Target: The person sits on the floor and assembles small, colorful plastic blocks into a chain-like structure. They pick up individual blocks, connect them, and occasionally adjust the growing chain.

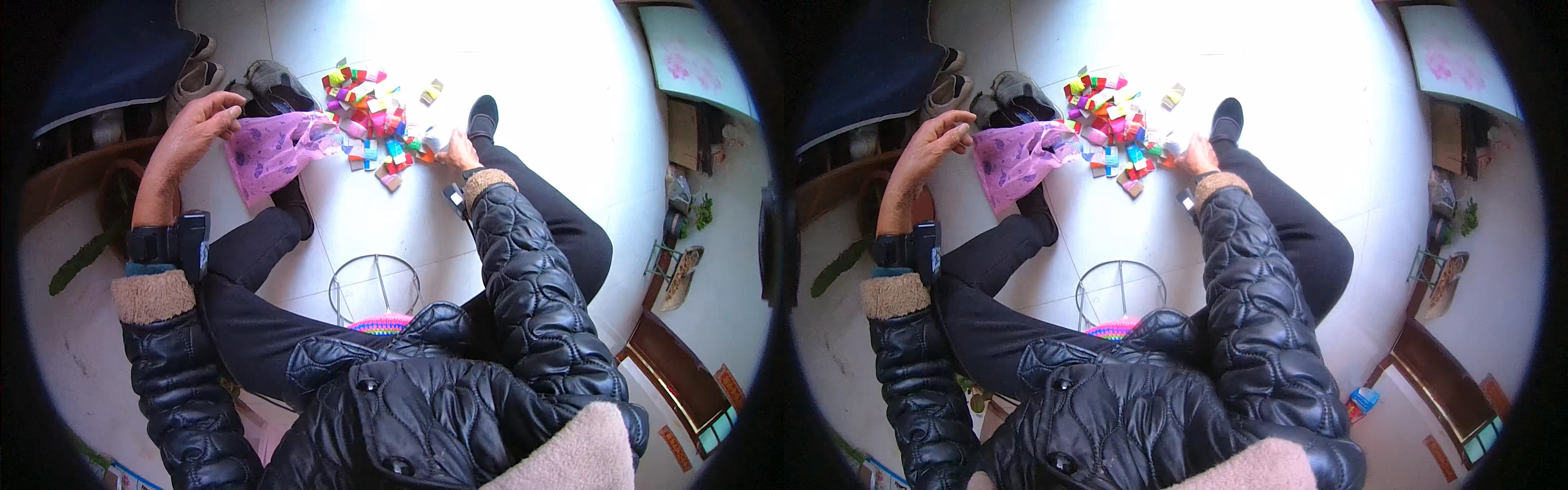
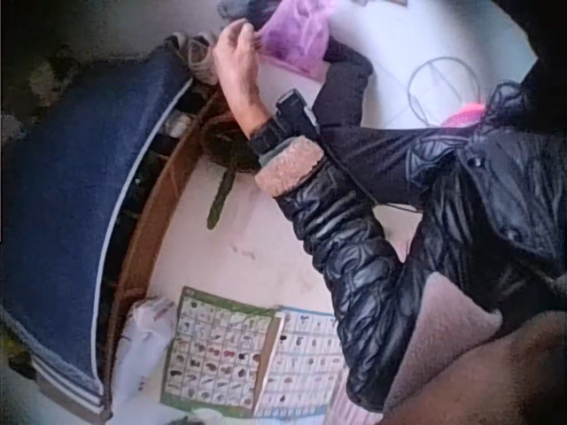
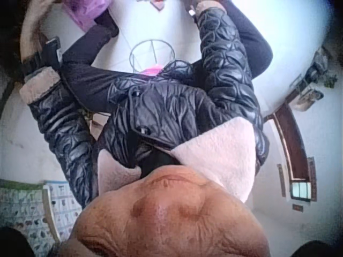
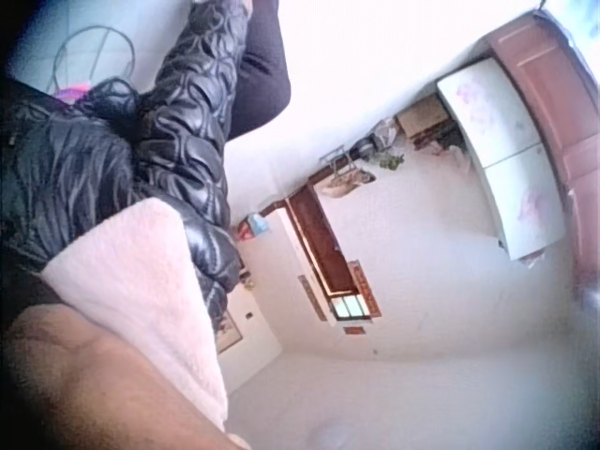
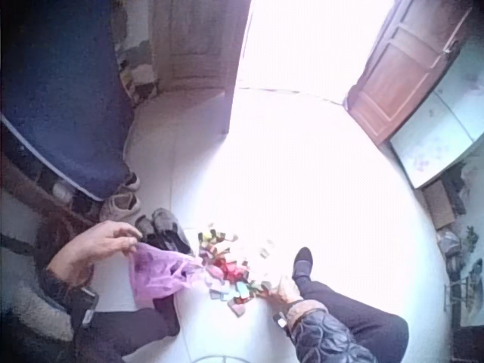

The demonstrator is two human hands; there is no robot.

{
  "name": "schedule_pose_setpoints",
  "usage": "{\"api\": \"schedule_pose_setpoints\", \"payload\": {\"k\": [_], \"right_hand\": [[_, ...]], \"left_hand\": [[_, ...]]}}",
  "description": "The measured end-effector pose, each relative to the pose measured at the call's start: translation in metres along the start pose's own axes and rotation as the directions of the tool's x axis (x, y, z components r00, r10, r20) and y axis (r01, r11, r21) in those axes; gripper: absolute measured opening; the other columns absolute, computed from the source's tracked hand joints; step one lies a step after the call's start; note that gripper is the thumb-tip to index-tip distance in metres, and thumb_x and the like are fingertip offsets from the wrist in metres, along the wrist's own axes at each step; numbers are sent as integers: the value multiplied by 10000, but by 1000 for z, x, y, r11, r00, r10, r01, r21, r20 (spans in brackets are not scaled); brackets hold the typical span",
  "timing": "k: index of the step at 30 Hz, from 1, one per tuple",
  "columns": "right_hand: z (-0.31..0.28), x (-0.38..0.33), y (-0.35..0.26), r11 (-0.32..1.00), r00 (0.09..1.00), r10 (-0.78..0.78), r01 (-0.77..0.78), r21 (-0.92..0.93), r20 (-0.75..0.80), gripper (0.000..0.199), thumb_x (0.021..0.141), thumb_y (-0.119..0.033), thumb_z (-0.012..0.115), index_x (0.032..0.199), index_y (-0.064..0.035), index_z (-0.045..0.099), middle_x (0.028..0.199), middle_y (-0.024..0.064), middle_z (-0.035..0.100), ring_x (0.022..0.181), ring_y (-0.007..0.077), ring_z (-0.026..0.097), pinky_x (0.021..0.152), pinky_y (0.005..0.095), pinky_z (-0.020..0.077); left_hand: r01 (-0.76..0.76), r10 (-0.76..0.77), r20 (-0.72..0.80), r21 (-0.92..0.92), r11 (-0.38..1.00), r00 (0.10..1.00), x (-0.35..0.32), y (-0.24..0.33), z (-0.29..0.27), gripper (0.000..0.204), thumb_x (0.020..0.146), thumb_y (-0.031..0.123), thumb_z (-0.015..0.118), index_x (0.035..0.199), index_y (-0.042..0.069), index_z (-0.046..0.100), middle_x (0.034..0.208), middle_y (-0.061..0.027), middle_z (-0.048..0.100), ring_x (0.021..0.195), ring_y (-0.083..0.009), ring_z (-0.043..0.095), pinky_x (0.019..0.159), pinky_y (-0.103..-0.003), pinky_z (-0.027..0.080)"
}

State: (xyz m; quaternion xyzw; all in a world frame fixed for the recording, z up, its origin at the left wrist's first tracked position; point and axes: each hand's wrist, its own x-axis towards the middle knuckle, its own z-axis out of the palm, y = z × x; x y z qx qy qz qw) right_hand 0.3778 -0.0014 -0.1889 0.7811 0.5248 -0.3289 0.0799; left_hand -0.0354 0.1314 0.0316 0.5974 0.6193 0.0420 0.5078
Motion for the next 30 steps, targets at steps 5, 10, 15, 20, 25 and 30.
{"api": "schedule_pose_setpoints", "payload": {"k": [5, 10, 15, 20, 25, 30], "right_hand": [[23, 12, 0, 978, 1000, 1, -7, -210, -30, 725, 663, -278, 750, 1228, -6, 387, 1143, 204, 522, 1048, 323, 538, 884, 383, 434], [-3, 4, -22, 988, 993, 29, -11, 151, -115, 672, 655, -305, 708, 1177, 15, 431, 1060, 204, 578, 992, 310, 576, 841, 370, 462], [-85, -19, -80, 734, 894, -432, 273, 622, 119, 685, 642, -251, 715, 1203, 18, 428, 1068, 175, 560, 980, 264, 566, 865, 343, 464], [-161, -99, -141, 742, 745, -644, 555, 375, 172, 772, 640, -268, 750, 1265, -11, 376, 1116, 193, 519, 1033, 302, 534, 924, 402, 429], [-182, -179, -159, 739, 732, -668, 673, 3, 134, 879, 645, -225, 768, 1339, -3, 276, 1186, 262, 470, 1062, 354, 519, 922, 431, 443], [-174, -198, -139, 689, 830, -552, 507, 518, -77, 1126, 635, -544, 727, 1390, 22, 113, 1310, 273, 362, 1210, 419, 370, 1004, 473, 345]], "left_hand": [[0, 5, 89, -50, 999, 996, 2, 16, 5, 267, 899, 191, 501, 1107, 35, 563, 881, -75, 604, 802, -133, 574, 740, -246, 466], [-20, 37, 164, -102, 995, 986, 7, 21, 17, 297, 906, 210, 493, 1125, 19, 554, 913, -80, 595, 824, -136, 568, 738, -246, 470], [-67, 113, 326, -148, 987, 939, 7, 33, 56, 352, 902, 278, 507, 1160, 40, 542, 1017, -108, 570, 924, -162, 552, 825, -261, 455], [-111, 198, 247, -326, 939, 949, -13, 55, 85, 824, 773, 488, 633, 1375, 60, 268, 1303, -213, 384, 1177, -307, 427, 956, -382, 397], [-83, 331, 330, -586, 806, 884, -52, 63, 113, 1024, 651, 533, 725, 1389, 49, 207, 1341, -255, 304, 1221, -348, 384, 942, -420, 428], [59, 325, 281, -830, 555, 903, -83, 54, 129, 797, 731, 368, 716, 1352, 87, 305, 1272, -179, 389, 1152, -295, 456, 939, -411, 439]]}}
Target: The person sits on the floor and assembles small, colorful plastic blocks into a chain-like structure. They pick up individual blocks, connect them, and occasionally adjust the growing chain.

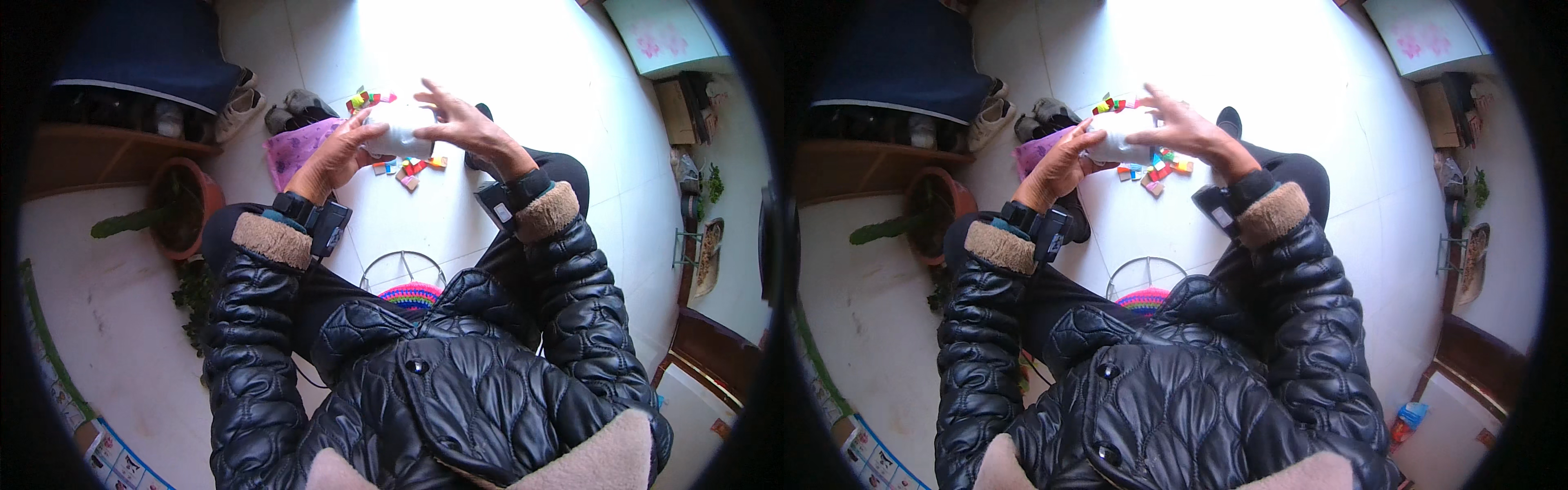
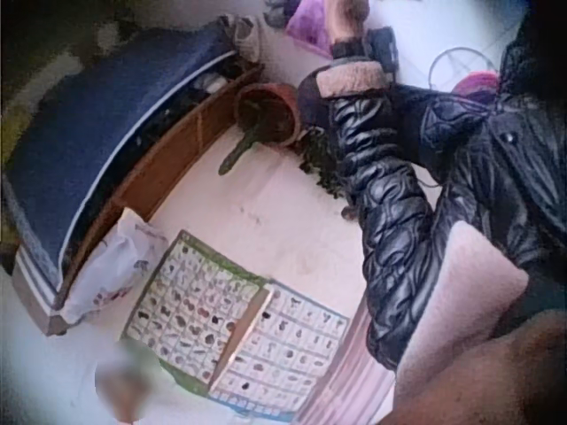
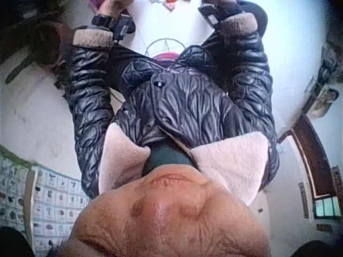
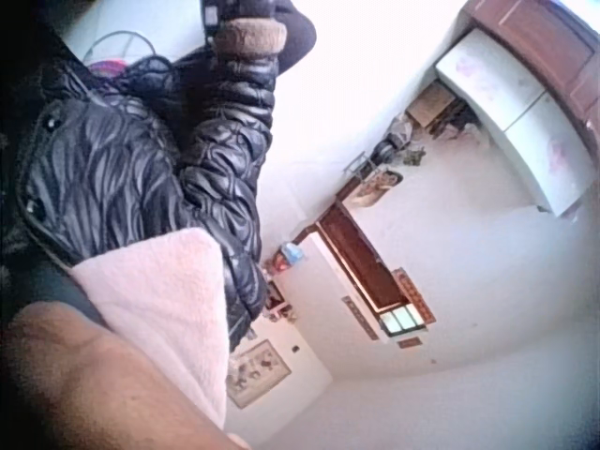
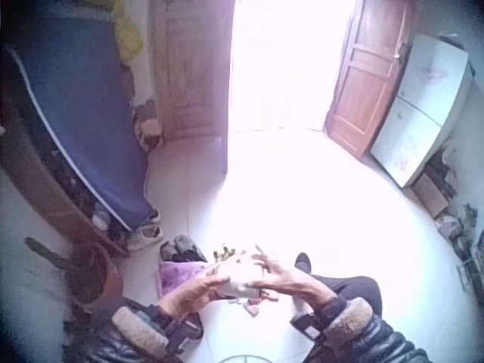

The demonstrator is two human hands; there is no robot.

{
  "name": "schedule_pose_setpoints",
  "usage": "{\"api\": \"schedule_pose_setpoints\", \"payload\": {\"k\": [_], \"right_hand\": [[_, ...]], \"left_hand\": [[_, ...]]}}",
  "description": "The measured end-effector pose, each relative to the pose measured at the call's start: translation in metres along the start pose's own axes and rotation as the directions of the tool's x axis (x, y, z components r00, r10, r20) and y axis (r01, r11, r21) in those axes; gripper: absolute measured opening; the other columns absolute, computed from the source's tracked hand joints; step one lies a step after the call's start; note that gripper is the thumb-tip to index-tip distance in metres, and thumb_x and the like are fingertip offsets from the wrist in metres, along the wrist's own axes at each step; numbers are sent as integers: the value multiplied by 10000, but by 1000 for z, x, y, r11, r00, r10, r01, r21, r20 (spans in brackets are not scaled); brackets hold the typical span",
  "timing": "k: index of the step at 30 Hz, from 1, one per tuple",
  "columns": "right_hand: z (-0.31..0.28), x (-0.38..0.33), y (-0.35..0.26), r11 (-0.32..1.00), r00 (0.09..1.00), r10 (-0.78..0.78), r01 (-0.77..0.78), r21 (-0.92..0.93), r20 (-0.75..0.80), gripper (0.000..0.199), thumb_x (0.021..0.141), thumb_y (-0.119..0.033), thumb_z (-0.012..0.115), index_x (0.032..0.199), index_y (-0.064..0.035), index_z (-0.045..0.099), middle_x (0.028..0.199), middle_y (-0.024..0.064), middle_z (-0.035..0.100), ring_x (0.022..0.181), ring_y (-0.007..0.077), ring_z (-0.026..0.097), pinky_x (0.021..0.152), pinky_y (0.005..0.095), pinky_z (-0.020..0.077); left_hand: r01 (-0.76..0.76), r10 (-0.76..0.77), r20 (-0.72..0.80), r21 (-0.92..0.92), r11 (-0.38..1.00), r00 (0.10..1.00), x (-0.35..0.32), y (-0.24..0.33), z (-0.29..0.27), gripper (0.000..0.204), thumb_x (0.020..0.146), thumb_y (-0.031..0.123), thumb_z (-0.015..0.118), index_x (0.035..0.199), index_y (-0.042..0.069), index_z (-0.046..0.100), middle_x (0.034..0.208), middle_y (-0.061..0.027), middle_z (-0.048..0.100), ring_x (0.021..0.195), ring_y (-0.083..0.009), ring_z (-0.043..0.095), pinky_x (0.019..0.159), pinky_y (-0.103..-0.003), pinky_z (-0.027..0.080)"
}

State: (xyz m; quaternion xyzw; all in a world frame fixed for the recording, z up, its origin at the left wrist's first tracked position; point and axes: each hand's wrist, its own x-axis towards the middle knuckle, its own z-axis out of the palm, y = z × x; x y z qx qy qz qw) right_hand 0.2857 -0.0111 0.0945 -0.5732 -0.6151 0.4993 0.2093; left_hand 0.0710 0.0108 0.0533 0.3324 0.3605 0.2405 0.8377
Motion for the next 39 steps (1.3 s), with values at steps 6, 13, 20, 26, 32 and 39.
{"api": "schedule_pose_setpoints", "payload": {"k": [6, 13, 20, 26, 32, 39], "right_hand": [[17, -16, 10, 903, 986, -86, 16, 429, 144, 1023, 684, -486, 708, 1386, -2, 142, 1213, 276, 423, 1124, 335, 458, 959, 406, 383], [33, -12, 9, 951, 997, -73, 76, 298, -23, 296, 938, -226, 449, 1058, 8, 584, 921, 100, 624, 878, 172, 592, 766, 292, 487], [16, -23, -11, 885, 917, -384, 332, -326, -110, 127, 907, -141, 492, 941, -33, 550, 790, 123, 626, 727, 222, 640, 640, 310, 533], [30, -31, -27, 799, 846, -531, 521, -300, 53, 68, 867, -90, 529, 924, -67, 558, 742, 86, 618, 647, 225, 633, 593, 311, 524], [38, -24, -5, 939, 930, -286, 224, 262, 230, 265, 947, -270, 423, 940, -62, 587, 607, -6, 511, 498, 114, 489, 449, 231, 392], [17, -6, 30, 476, 886, 27, -418, 774, 462, 278, 950, -287, 425, 899, -72, 592, 607, -53, 439, 519, 42, 420, 473, 177, 373]], "left_hand": [[-117, 134, 43, -282, 952, 990, -13, 7, -7, 729, 727, 352, 725, 1285, 55, 361, 1202, -139, 424, 1123, -263, 461, 940, -388, 454], [-221, 224, -39, -399, 890, 974, -5, 11, -14, 643, 736, 348, 716, 1224, 49, 423, 1163, -127, 450, 1112, -244, 464, 929, -366, 472], [-347, 253, -249, -482, 805, 935, 5, 9, -27, 611, 738, 261, 723, 1219, 57, 406, 1172, -122, 407, 1111, -257, 448, 908, -407, 488], [-381, 282, -273, -448, 809, 920, 10, 8, -29, 567, 726, 239, 737, 1180, 61, 447, 1159, -117, 422, 1112, -254, 448, 917, -410, 480], [-355, 259, -251, -508, 785, 933, 10, 6, -22, 558, 751, 289, 706, 1190, 64, 447, 1150, -102, 464, 1105, -237, 465, 906, -390, 486], [-131, 171, 23, -547, 827, 985, 2, 11, -15, 627, 735, 352, 716, 1209, 39, 450, 1112, -153, 536, 1034, -277, 551, 884, -409, 493]]}}
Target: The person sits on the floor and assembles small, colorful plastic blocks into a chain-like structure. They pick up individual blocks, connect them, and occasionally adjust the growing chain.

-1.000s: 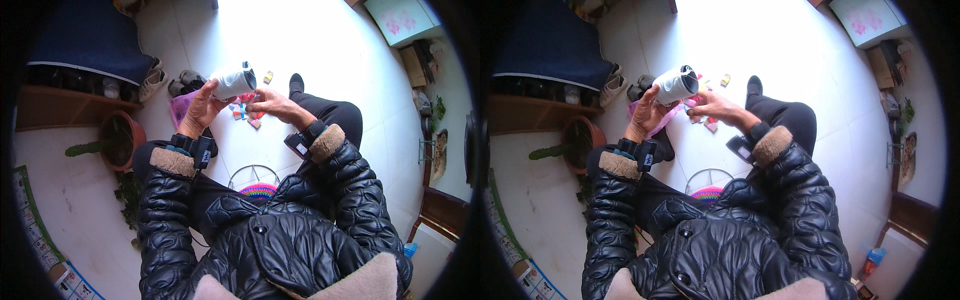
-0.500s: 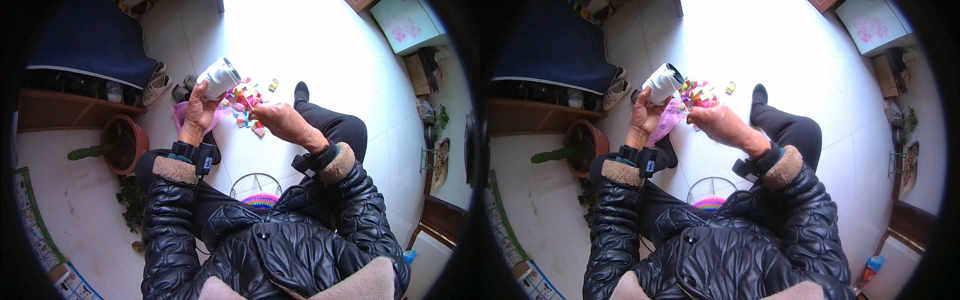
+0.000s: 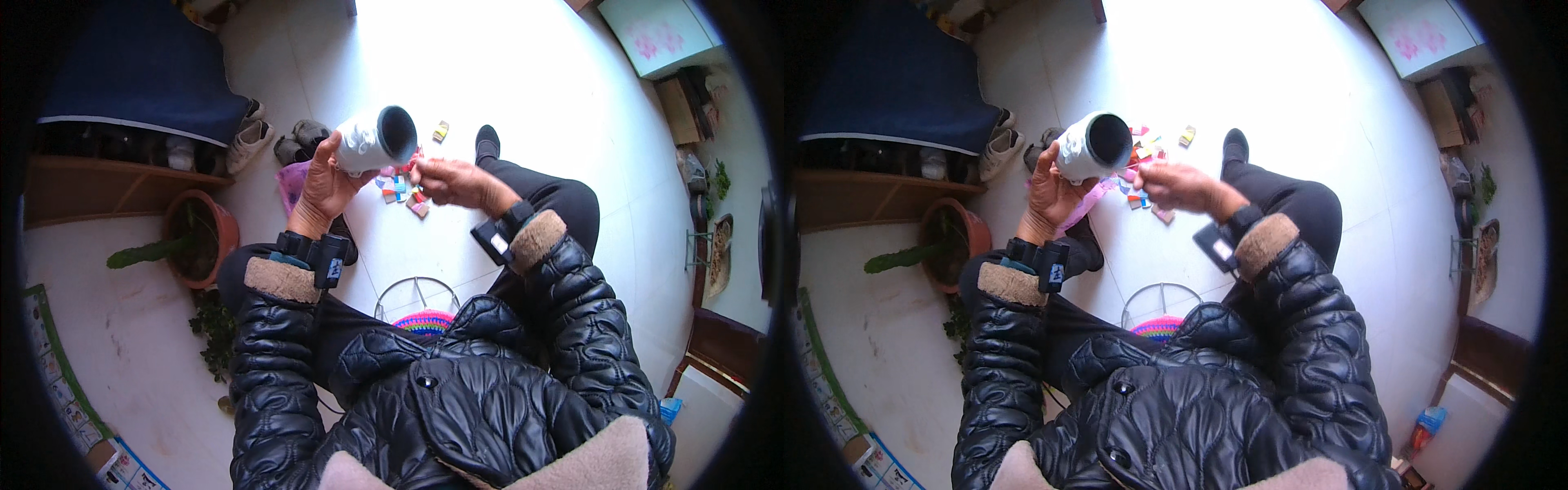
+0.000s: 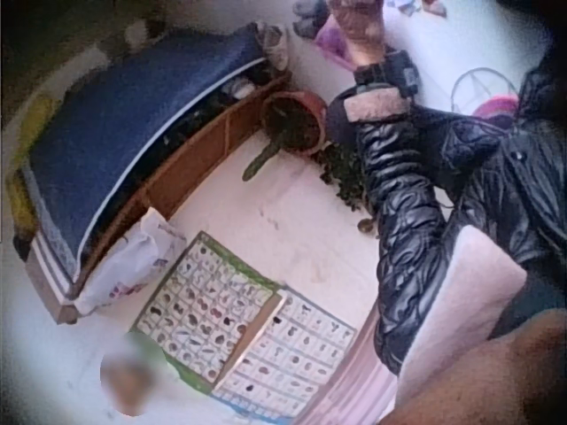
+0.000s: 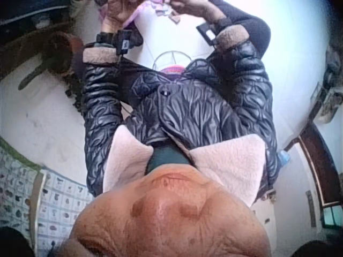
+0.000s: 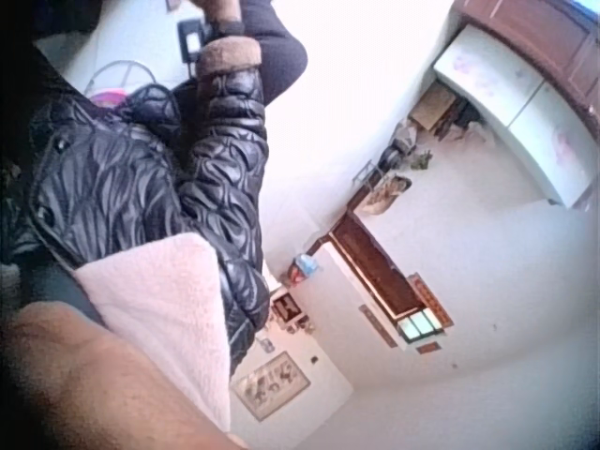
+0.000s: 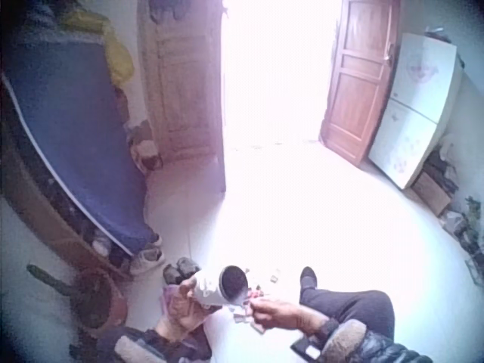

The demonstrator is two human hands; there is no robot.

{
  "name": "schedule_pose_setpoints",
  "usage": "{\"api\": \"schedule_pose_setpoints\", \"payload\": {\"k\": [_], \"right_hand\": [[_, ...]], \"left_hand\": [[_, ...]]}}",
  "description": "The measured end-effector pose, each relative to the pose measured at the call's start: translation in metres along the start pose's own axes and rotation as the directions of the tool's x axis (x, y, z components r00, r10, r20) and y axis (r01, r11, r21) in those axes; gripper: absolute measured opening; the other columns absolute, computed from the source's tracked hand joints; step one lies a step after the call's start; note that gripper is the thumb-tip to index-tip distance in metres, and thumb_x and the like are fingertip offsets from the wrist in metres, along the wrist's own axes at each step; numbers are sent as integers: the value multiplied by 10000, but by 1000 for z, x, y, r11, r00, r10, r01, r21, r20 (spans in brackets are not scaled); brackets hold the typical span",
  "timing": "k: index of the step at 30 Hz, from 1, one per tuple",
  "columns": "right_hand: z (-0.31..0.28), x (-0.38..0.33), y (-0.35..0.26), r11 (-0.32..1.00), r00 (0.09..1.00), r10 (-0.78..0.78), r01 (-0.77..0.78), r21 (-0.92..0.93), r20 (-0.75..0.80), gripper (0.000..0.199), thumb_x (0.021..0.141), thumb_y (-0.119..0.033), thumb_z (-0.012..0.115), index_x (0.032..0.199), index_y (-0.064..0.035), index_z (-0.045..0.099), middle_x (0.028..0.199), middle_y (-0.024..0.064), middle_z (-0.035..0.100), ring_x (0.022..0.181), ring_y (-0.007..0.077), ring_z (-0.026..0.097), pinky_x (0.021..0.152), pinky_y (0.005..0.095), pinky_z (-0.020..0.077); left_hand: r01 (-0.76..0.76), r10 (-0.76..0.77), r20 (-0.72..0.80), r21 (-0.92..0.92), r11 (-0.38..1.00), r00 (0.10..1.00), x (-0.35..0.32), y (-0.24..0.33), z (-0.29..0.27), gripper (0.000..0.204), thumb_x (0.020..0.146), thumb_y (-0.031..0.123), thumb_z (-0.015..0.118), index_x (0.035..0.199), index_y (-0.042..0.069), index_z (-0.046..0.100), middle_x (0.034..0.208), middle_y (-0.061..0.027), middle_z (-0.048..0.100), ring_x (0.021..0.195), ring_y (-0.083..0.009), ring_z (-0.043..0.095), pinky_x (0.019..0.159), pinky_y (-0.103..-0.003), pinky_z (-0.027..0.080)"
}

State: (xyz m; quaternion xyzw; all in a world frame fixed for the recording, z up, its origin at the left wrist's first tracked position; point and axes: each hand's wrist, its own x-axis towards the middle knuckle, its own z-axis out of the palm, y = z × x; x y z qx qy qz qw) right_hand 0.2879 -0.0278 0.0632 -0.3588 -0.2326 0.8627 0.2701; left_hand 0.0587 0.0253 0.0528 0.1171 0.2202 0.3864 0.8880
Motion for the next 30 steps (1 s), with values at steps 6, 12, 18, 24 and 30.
{"api": "schedule_pose_setpoints", "payload": {"k": [6, 12, 18, 24, 30], "right_hand": [[-9, -11, -25, 754, 909, -214, -78, -653, -356, 328, 936, -351, 451, 793, -97, 601, 576, -62, 375, 482, 44, 301, 423, 189, 247], [23, -5, -15, 213, 803, -593, 228, -950, 60, 340, 964, -273, 376, 825, -49, 591, 632, 38, 491, 591, 99, 484, 552, 236, 429], [33, 1, 24, 891, 994, -108, 112, -439, 34, 333, 952, -324, 415, 885, -49, 591, 575, -40, 399, 474, 51, 359, 415, 190, 288], [-12, 4, 9, 946, 991, 129, -134, -296, -37, 220, 931, -266, 459, 859, -89, 568, 627, -43, 437, 482, 46, 384, 400, 176, 306], [-13, 3, -16, 39, 925, -284, 274, -961, 253, 264, 936, -259, 444, 909, -27, 567, 690, 51, 515, 646, 109, 536, 554, 244, 445]], "left_hand": [[225, -163, -156, 709, 669, 974, -8, -4, -1, 813, 681, 514, 683, 1244, -17, 435, 1128, -183, 520, 1048, -265, 526, 819, -375, 507], [194, 8, -269, 715, 672, 963, 1, -11, -5, 721, 758, 483, 633, 1251, 6, 412, 1169, -180, 477, 1084, -274, 492, 896, -383, 470], [39, 46, -206, 390, 920, 978, 3, -14, -3, 745, 736, 504, 650, 1258, 37, 397, 1175, -158, 469, 1077, -258, 515, 909, -397, 476], [189, -160, -102, 428, 884, 982, -4, -7, -4, 826, 666, 539, 697, 1212, -17, 424, 1075, -176, 536, 994, -270, 570, 800, -399, 529], [321, -263, -236, 878, 355, 936, 0, -14, -13, 763, 726, 559, 611, 1270, 58, 421, 1088, -153, 531, 990, -271, 524, 745, -359, 502]]}}
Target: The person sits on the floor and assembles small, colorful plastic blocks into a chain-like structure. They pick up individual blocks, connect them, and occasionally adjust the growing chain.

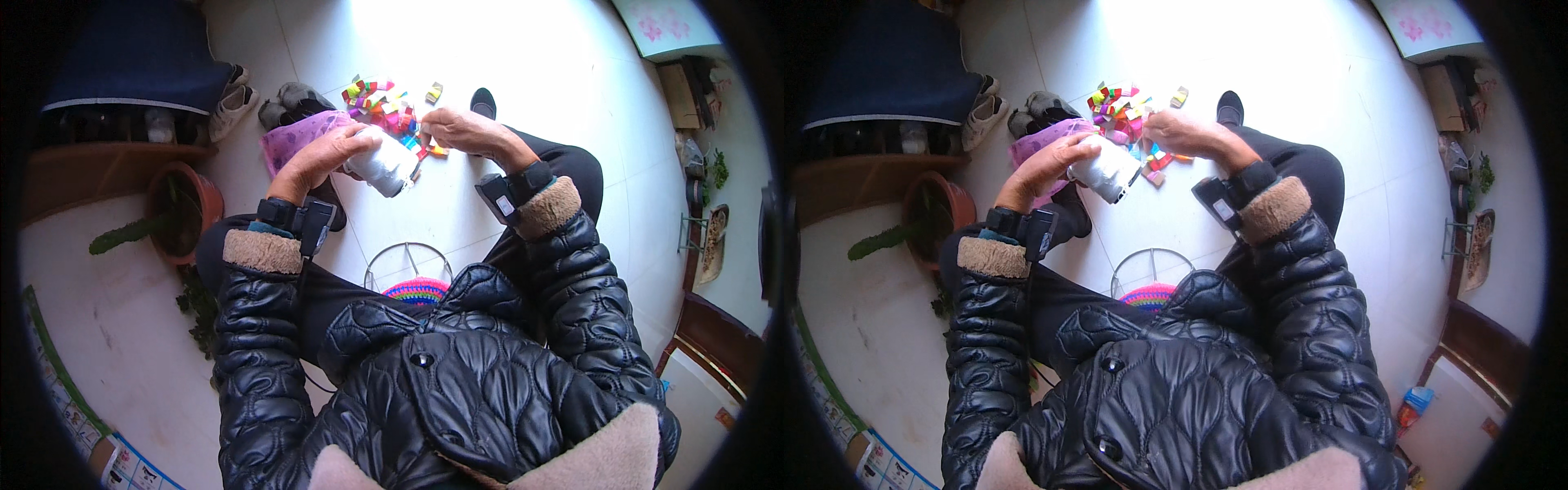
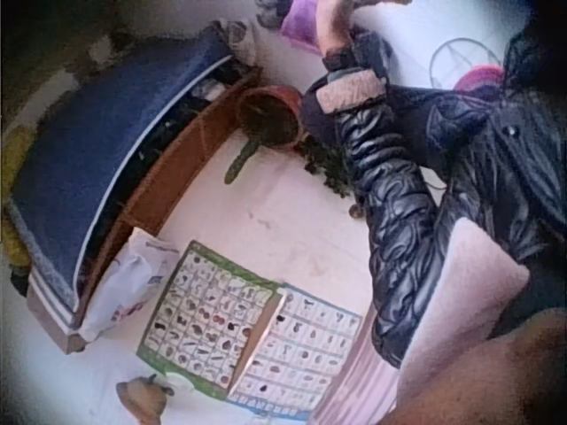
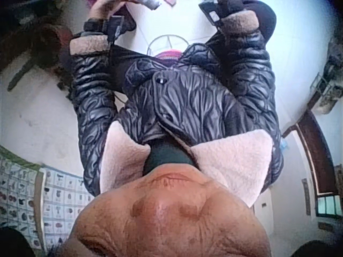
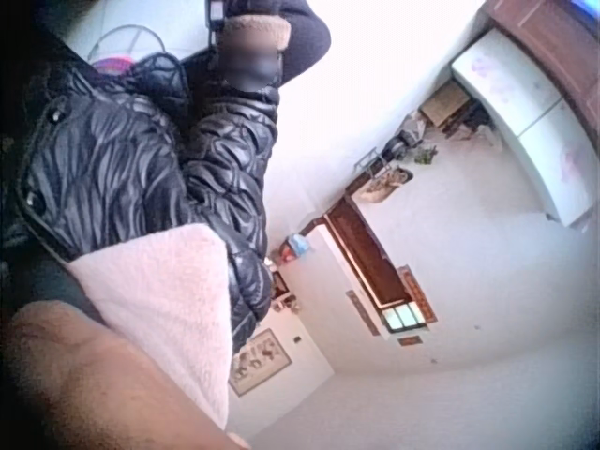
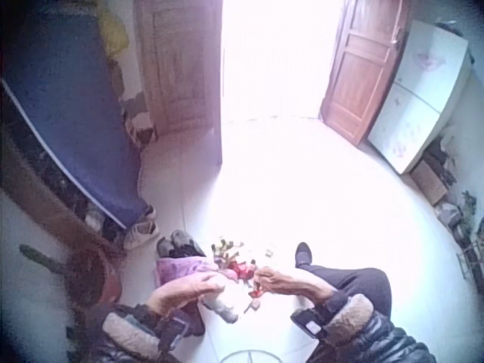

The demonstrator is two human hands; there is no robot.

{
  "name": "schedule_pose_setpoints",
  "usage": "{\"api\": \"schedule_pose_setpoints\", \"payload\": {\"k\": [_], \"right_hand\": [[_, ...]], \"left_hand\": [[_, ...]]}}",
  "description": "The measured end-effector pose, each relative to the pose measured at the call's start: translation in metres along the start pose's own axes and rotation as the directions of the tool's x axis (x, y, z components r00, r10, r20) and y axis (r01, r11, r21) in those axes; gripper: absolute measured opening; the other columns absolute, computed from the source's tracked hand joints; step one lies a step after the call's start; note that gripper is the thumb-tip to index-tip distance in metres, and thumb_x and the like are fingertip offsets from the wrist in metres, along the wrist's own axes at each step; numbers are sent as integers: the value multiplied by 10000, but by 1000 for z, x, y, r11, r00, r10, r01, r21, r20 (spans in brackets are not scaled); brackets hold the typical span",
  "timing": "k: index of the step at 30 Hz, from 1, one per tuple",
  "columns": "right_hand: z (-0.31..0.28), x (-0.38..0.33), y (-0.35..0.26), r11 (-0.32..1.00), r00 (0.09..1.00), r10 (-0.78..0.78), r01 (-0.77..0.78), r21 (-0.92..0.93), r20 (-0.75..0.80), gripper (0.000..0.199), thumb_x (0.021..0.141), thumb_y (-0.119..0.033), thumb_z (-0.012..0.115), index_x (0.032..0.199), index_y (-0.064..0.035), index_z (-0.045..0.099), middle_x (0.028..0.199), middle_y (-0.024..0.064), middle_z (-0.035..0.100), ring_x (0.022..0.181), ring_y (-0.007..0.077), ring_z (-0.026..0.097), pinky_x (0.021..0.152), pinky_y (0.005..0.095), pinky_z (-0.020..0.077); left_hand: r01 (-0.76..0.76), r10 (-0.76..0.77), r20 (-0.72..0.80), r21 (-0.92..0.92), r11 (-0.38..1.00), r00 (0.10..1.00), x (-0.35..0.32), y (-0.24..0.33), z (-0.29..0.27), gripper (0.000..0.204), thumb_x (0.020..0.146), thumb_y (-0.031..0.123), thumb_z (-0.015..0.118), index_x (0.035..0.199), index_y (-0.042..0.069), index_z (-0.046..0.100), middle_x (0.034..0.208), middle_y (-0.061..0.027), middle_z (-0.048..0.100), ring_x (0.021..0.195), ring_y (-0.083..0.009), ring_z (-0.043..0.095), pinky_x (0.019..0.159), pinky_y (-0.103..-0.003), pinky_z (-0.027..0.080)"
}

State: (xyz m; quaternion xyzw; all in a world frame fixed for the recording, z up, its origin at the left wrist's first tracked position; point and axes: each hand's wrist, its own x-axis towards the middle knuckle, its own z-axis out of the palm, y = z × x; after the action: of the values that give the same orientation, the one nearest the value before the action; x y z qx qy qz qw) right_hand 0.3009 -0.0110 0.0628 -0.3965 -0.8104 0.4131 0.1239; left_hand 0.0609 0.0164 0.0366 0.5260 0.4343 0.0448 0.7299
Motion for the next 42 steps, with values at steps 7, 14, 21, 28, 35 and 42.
{"api": "schedule_pose_setpoints", "payload": {"k": [7, 14, 21, 28, 35, 42], "right_hand": [[24, 6, -49, 876, 962, 271, -253, 411, 15, 312, 955, -239, 395, 906, -24, 616, 636, 26, 478, 565, 105, 464, 518, 261, 405], [35, 0, -23, 587, 922, 243, -388, 711, 302, 262, 914, -179, 414, 1004, -16, 598, 605, -39, 423, 472, 46, 414, 403, 179, 348], [12, 1, -2, 821, 976, -216, 163, -548, -33, 252, 936, -213, 435, 805, -38, 559, 598, 48, 494, 520, 119, 484, 472, 246, 381], [30, 4, -50, 941, 942, 333, -329, 81, -40, 258, 927, -166, 413, 922, -4, 614, 716, 123, 595, 654, 194, 591, 619, 316, 494], [44, -1, -19, 488, 913, 309, -391, 780, 265, 310, 929, -280, 443, 962, -16, 601, 589, -22, 460, 496, 57, 435, 405, 199, 329], [20, -3, -1, 859, 947, 301, -218, -463, 113, 234, 890, -180, 492, 718, -24, 524, 706, 73, 528, 722, 175, 553, 637, 306, 429]], "left_hand": [[-195, 62, -248, -560, 805, 967, 10, -5, 4, 698, 780, 519, 589, 1256, 44, 402, 1138, -157, 503, 1033, -254, 539, 868, -372, 489], [-158, 142, -82, -718, 678, 986, -1, 2, 6, 703, 739, 535, 640, 1165, 6, 457, 1031, -148, 558, 923, -231, 605, 687, -335, 573], [-80, 70, -59, -175, 981, 996, -5, -1, 6, 820, 683, 611, 616, 1209, -3, 476, 1074, -190, 544, 965, -289, 563, 711, -365, 545], [-222, 98, -271, -476, 851, 958, 14, -10, 3, 732, 753, 564, 604, 1225, 32, 430, 1092, -143, 515, 1013, -259, 532, 823, -377, 513], [-118, 85, -81, -723, 681, 993, 4, -3, 0, 686, 728, 527, 651, 1184, 54, 456, 1010, -135, 563, 959, -239, 577, 686, -348, 573], [-34, 28, -56, -107, 994, 998, -2, -9, -1, 761, 679, 606, 625, 1173, 39, 506, 1003, -171, 560, 867, -266, 591, 601, -326, 537]]}}
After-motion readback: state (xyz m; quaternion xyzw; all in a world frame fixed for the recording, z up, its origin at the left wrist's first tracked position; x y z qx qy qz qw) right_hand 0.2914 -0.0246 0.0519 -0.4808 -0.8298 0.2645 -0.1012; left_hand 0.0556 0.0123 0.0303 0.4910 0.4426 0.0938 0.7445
